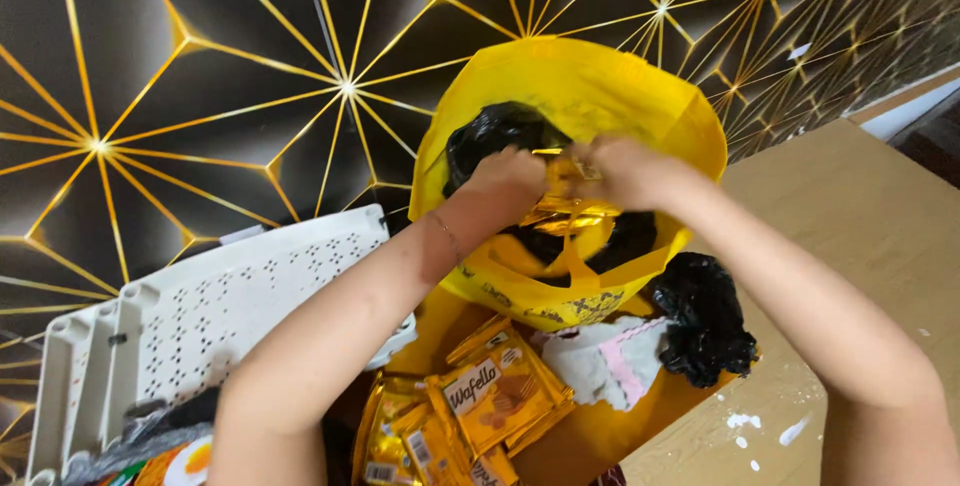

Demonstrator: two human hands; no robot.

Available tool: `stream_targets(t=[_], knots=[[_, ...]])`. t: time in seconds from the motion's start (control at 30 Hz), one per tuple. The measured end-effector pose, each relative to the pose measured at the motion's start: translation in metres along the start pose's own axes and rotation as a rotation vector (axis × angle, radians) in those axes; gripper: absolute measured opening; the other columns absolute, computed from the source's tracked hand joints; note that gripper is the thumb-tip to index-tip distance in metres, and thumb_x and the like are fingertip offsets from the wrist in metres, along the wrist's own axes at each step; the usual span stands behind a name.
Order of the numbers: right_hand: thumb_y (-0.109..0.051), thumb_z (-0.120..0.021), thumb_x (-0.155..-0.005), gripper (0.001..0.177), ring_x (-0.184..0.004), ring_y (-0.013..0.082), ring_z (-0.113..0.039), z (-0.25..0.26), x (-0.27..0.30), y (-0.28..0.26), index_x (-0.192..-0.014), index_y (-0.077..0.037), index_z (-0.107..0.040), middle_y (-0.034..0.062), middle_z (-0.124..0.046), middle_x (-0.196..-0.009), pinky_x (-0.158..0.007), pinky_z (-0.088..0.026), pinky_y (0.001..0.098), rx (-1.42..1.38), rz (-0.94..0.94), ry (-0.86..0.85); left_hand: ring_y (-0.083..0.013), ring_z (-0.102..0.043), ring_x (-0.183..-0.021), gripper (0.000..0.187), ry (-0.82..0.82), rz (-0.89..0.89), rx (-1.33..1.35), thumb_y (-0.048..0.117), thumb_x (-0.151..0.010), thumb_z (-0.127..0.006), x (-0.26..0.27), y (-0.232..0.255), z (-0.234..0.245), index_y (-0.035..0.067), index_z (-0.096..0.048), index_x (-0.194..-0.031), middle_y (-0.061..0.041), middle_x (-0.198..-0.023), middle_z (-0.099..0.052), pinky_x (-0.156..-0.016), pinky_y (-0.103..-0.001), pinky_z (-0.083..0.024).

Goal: Unpacking instant noodles and snacks from shopping bags onto a table.

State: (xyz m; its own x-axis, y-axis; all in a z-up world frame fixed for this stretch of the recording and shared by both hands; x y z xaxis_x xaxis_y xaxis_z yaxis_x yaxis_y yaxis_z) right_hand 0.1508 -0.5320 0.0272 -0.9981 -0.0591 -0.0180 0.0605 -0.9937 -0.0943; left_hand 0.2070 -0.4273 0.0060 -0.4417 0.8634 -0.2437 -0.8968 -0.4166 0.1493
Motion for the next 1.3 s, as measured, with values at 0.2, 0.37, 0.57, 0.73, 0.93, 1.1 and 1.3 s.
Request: stream_targets(t=[0.2,0.37,0.57,0.73,0.93,1.1,1.3], knots=[[-0.048,-0.082,-0.078,0.095,-0.116,0.0493,-0.057,-0.063,0.001,0.010,-0.155,-0.035,-0.030,0.0256,-0.048,-0.140,-0.099,-0.049,0.0509,0.032,0.008,-0.139,-0.0427,-0.058,-0.124,0.067,-0.382,0.040,0.004,0.065,-0.085,-0.066,-0.008,-0.038,-0.083,0.017,-0.063,-0.132,-0.021,-0.133,-0.060,-0.100,-0.051,-0.049],[-0.040,-0.073,-0.087,0.076,-0.113,0.0403,-0.064,-0.037,0.011,0.016,-0.156,-0.034,-0.039,0.0179,-0.066,-0.124,-0.100,-0.051,0.0476,0.043,-0.152,-0.085,-0.0502,-0.050,-0.127,0.078,-0.274,0.060,-0.103,0.059,-0.085,-0.071,0.000,-0.053,-0.099,0.022,-0.046,-0.149,-0.026,-0.145,-0.046,-0.099,-0.058,-0.046],[-0.037,-0.069,-0.097,0.047,-0.107,0.0336,-0.071,-0.014,0.003,0.025,-0.136,-0.014,-0.060,0.0181,-0.075,-0.114,-0.096,-0.057,0.0422,-0.138,0.004,0.221,-0.0422,-0.066,-0.101,0.073,-0.121,0.066,-0.144,0.059,-0.086,-0.071,0.015,-0.043,-0.079,0.011,-0.053,-0.137,-0.021,-0.121,-0.062,-0.083,-0.050,-0.055],[-0.030,-0.069,-0.088,0.065,-0.100,0.0360,-0.070,-0.037,-0.001,0.031,-0.146,-0.012,-0.046,0.0161,-0.059,-0.136,-0.088,-0.056,0.0434,-0.256,0.069,0.006,-0.0281,-0.072,-0.080,0.027,-0.009,-0.056,-0.290,0.034,-0.095,-0.066,0.021,-0.020,-0.047,0.013,-0.069,-0.112,-0.009,-0.090,-0.073,-0.069,-0.043,-0.057],[-0.034,-0.066,-0.098,0.066,-0.110,0.0392,-0.066,-0.060,0.033,0.059,-0.154,-0.013,-0.040,0.0197,-0.070,-0.118,-0.098,-0.052,0.0449,0.102,-0.235,-0.387,-0.0177,-0.069,-0.090,0.009,0.360,-0.128,-0.526,0.017,-0.089,-0.064,0.025,0.004,0.021,0.015,-0.068,-0.097,-0.003,-0.094,-0.069,-0.072,-0.030,-0.051],[-0.027,-0.085,-0.079,0.050,-0.118,0.0312,-0.065,-0.054,0.057,0.046,-0.125,-0.013,-0.069,0.0116,-0.070,-0.121,-0.103,-0.052,0.0389,0.157,-0.101,-0.434,-0.0200,-0.058,-0.098,0.030,0.741,0.071,-0.675,0.021,-0.085,-0.065,0.009,-0.017,0.023,0.010,-0.068,-0.112,-0.004,-0.097,-0.063,-0.081,-0.032,-0.049],[-0.006,-0.088,-0.071,0.038,-0.114,0.0362,-0.065,-0.001,0.072,0.005,-0.107,-0.008,-0.078,0.0133,-0.074,-0.112,-0.094,-0.050,0.0440,-0.174,0.370,-0.160,-0.0310,-0.063,-0.102,0.012,0.343,0.221,-0.326,0.014,-0.087,-0.065,-0.004,-0.062,-0.001,0.005,-0.072,-0.091,-0.014,-0.100,-0.068,-0.087,-0.041,-0.051]])
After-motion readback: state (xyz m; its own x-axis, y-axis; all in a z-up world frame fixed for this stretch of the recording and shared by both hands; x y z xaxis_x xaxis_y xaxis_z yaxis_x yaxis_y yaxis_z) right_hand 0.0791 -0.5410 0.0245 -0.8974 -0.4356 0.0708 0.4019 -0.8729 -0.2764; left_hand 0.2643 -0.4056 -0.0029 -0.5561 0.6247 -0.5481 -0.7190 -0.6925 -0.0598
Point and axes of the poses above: each hand's wrist, its own x-axis away from the middle knuckle, its own z-axis out of the back of the hand, y = z × x, the point moved 8 cm from there along -x, towards the middle knuckle
